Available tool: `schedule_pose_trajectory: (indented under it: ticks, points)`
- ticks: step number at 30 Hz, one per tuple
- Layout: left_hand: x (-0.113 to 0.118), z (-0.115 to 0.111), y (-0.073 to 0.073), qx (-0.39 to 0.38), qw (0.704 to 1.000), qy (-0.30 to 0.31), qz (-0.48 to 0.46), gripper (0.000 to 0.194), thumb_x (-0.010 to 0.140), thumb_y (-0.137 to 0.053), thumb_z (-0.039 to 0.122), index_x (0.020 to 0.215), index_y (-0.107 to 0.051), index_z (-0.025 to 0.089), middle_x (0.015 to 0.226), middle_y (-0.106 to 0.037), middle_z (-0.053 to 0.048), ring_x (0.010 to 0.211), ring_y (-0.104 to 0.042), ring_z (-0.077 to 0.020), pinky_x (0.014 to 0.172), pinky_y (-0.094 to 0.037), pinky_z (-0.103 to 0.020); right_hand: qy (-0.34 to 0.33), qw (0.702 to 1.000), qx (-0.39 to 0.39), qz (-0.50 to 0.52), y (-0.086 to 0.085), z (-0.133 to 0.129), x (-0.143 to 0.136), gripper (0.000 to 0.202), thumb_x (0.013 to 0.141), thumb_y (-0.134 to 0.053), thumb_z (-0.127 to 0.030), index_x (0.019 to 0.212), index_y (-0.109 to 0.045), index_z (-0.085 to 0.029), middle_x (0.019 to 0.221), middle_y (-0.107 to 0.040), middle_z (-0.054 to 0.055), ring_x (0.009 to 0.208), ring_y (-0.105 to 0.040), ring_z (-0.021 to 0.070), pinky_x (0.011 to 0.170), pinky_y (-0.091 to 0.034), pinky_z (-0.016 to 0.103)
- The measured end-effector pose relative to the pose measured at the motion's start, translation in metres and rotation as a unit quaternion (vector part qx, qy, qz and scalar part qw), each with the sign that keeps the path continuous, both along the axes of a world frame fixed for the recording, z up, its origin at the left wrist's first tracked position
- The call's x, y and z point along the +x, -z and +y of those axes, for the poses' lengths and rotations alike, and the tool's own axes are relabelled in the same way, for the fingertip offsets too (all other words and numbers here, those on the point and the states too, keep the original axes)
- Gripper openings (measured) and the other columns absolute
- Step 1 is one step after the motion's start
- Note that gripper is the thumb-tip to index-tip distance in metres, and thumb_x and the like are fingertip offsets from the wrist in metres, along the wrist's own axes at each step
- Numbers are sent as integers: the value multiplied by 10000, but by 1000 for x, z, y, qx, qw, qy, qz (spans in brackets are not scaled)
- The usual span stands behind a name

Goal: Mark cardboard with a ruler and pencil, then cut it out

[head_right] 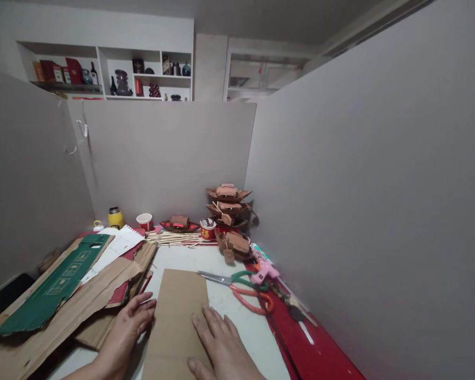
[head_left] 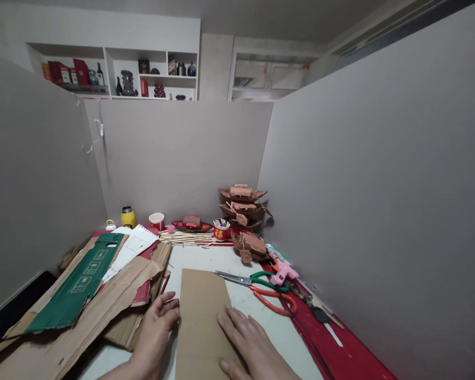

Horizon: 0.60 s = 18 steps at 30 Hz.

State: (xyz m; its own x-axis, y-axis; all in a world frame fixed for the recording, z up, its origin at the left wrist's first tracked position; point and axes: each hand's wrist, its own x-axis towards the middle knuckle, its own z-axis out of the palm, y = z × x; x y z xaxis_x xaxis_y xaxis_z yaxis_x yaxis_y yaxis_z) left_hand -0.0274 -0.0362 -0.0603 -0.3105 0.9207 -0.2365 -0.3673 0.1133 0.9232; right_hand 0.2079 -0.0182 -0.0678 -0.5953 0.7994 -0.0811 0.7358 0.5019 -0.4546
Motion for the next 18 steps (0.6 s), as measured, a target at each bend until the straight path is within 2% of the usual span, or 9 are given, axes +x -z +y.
schedule_pose_trajectory:
  ticks: [4, 8, 13, 18]
  points:
    - [-1, 1, -3, -21, 999, 23, 22, 712, 587, -787, 340, 1201, -517, 102, 1011, -693, -127, 729, -622, -153, 593, -430, -240, 7, 1000, -4, -19, -7, -5, -2, 731, 877, -530, -478, 1508, -325, -171, 1579, -207, 183, 1459, -188, 360, 1170, -161, 570]
    - [0, -1, -5, -8, 997, 69, 43, 645, 607, -788, 329, 1159, -556, 89, 813, -698, -66, 649, -607, -142, 517, -388, -219, 18, 1000, -12, -17, -15, -10, -4, 718, 898, -494, -499, 1516, -309, -184, 1591, -194, 165, 1468, -175, 335, 1182, -145, 541]
    - [2, -5, -10, 0, 987, 160, 24, 533, 543, -828, 304, 1000, -633, 113, 746, -727, -90, 650, -674, -230, 647, -501, -325, 22, 1000, -3, 4, -18, -12, -4, 705, 909, -475, -500, 1517, -315, -179, 1588, -229, 164, 1466, -195, 322, 1184, -174, 519]
    - [-4, -14, -16, 4, 989, 144, 23, 493, 552, -835, 338, 954, -629, 140, 761, -740, -88, 680, -702, -251, 672, -513, -337, 27, 996, 24, 82, -8, -8, -4, 708, 879, -523, -429, 1491, -367, -109, 1544, -334, 186, 1432, -292, 312, 1170, -250, 493]
